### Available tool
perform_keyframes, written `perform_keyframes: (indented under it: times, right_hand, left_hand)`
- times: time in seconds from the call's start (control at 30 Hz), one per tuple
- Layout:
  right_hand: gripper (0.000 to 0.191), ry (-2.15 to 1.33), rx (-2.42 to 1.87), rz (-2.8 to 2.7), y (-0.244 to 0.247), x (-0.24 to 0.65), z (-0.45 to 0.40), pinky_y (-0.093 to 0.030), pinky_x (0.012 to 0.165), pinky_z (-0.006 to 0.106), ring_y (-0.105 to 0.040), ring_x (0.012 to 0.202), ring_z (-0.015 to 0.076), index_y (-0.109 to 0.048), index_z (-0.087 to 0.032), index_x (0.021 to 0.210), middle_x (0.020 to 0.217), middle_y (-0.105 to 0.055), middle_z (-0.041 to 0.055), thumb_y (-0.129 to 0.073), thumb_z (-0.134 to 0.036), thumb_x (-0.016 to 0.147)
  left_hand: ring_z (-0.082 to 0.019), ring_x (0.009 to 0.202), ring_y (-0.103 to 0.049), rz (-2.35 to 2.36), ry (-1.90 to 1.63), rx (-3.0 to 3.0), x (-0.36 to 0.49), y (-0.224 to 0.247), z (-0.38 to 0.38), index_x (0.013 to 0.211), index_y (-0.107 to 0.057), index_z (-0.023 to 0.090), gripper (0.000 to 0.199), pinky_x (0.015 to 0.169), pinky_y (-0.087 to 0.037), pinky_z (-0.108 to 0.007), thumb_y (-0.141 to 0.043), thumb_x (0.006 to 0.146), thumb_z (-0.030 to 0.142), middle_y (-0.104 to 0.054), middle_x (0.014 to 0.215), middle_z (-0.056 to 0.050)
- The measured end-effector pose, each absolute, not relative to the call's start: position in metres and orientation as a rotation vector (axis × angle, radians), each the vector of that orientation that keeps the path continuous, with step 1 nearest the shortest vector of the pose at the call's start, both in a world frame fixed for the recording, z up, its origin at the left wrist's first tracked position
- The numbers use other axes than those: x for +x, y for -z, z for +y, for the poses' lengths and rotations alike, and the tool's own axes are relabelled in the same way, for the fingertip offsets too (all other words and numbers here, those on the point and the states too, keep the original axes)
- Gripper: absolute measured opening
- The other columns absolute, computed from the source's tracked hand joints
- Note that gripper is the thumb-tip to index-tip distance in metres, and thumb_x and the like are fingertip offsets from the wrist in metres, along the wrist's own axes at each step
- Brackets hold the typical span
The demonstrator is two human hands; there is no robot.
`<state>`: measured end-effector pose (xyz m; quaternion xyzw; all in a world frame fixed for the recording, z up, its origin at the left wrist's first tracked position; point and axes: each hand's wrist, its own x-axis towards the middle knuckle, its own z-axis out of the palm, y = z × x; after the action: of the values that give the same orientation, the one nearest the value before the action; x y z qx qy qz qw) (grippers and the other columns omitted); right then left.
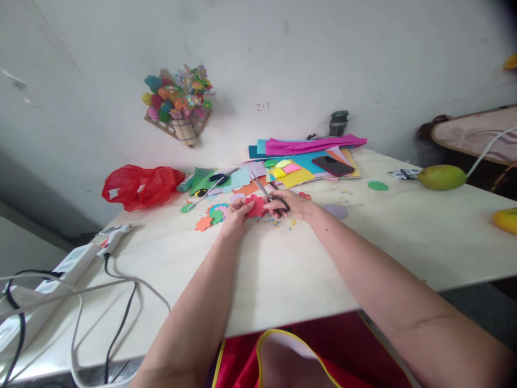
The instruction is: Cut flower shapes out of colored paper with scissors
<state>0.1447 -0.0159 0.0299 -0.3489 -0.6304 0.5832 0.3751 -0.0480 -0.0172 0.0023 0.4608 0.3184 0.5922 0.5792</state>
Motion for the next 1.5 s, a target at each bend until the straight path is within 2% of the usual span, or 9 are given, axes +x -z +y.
perform_keyframes:
  times: [0.2,0.37,0.57,0.77,0.87,1.03,1.2,1.5]
  right_hand:
    - [0.029,-1.491,-0.902,-1.81,-0.032,0.151,-0.016,-0.029,0.031,0.016,-0.051,0.039,0.006,-0.056,-0.014,0.074,0.055,-0.063,-0.0006,-0.075,-0.036,0.079]
    - [0.027,-1.529,-0.923,-1.849,-0.036,0.153,-0.02,-0.03,0.031,0.016,-0.052,0.04,0.0068,-0.056,-0.015,0.078,0.055,-0.063,-0.0011,-0.074,-0.034,0.081]
    - [0.025,-1.507,-0.943,-1.838,-0.035,0.154,-0.018,-0.029,0.032,0.016,-0.052,0.04,0.007,-0.056,-0.015,0.076,0.056,-0.063,-0.0003,-0.073,-0.033,0.081]
    - [0.031,-1.348,-0.965,-1.572,-0.033,0.148,-0.015,-0.032,0.038,0.017,-0.055,0.046,0.0082,-0.059,-0.015,0.089,0.06,-0.063,-0.0025,-0.08,-0.022,0.067]
    - [0.033,-1.338,-0.924,-1.518,-0.033,0.141,-0.017,-0.037,0.044,0.019,-0.054,0.047,0.0087,-0.059,-0.016,0.089,0.058,-0.059,-0.0056,-0.079,-0.016,0.062]
    - [0.026,-1.323,-0.877,-1.519,-0.034,0.133,-0.019,-0.039,0.048,0.02,-0.05,0.048,0.0083,-0.059,-0.016,0.086,0.058,-0.056,-0.0075,-0.068,-0.011,0.062]
    - [0.028,-1.249,-0.89,-1.454,-0.034,0.134,-0.017,-0.034,0.045,0.019,-0.046,0.048,0.0078,-0.059,-0.017,0.084,0.058,-0.053,-0.0079,-0.069,-0.01,0.059]
    - [0.03,-1.271,-0.876,-1.394,-0.034,0.128,-0.019,-0.042,0.047,0.02,-0.053,0.048,0.0094,-0.058,-0.017,0.083,0.055,-0.054,-0.0084,-0.072,-0.008,0.059]
  left_hand:
    - [-0.01,0.051,-0.06,0.743,-1.398,1.075,-0.047,-0.004,-0.017,0.066,-0.061,0.016,0.045,0.053,-0.049,-0.022,-0.095,0.043,0.035,-0.067,0.061,0.002]
    - [-0.012,0.056,-0.063,0.752,-1.376,1.097,-0.049,-0.003,-0.016,0.069,-0.063,0.016,0.042,0.057,-0.052,-0.024,-0.094,0.048,0.034,-0.069,0.066,0.0]
    - [-0.009,0.05,-0.058,0.76,-1.354,1.125,-0.049,-0.007,-0.018,0.062,-0.059,0.016,0.038,0.051,-0.046,-0.021,-0.092,0.052,0.033,-0.064,0.058,0.002]
    - [-0.012,0.05,-0.06,0.757,-1.265,1.232,-0.047,-0.006,-0.022,0.06,-0.06,0.017,0.04,0.053,-0.047,-0.023,-0.092,0.051,0.039,-0.065,0.057,0.0]
    - [-0.013,0.053,-0.061,0.75,-1.204,1.286,-0.045,-0.003,-0.023,0.062,-0.062,0.017,0.038,0.054,-0.047,-0.024,-0.092,0.052,0.039,-0.066,0.058,0.0]
    - [-0.013,0.053,-0.059,0.775,-1.144,1.284,-0.045,-0.004,-0.025,0.062,-0.064,0.016,0.037,0.056,-0.047,-0.025,-0.091,0.052,0.039,-0.066,0.059,-0.001]
    - [-0.013,0.056,-0.06,0.755,-1.079,1.308,-0.045,-0.003,-0.024,0.06,-0.065,0.015,0.031,0.062,-0.049,-0.026,-0.089,0.055,0.034,-0.066,0.06,-0.002]
    - [-0.012,0.055,-0.061,0.775,-1.287,1.163,-0.045,-0.007,-0.024,0.06,-0.06,0.016,0.033,0.061,-0.051,-0.025,-0.089,0.051,0.031,-0.065,0.06,0.001]
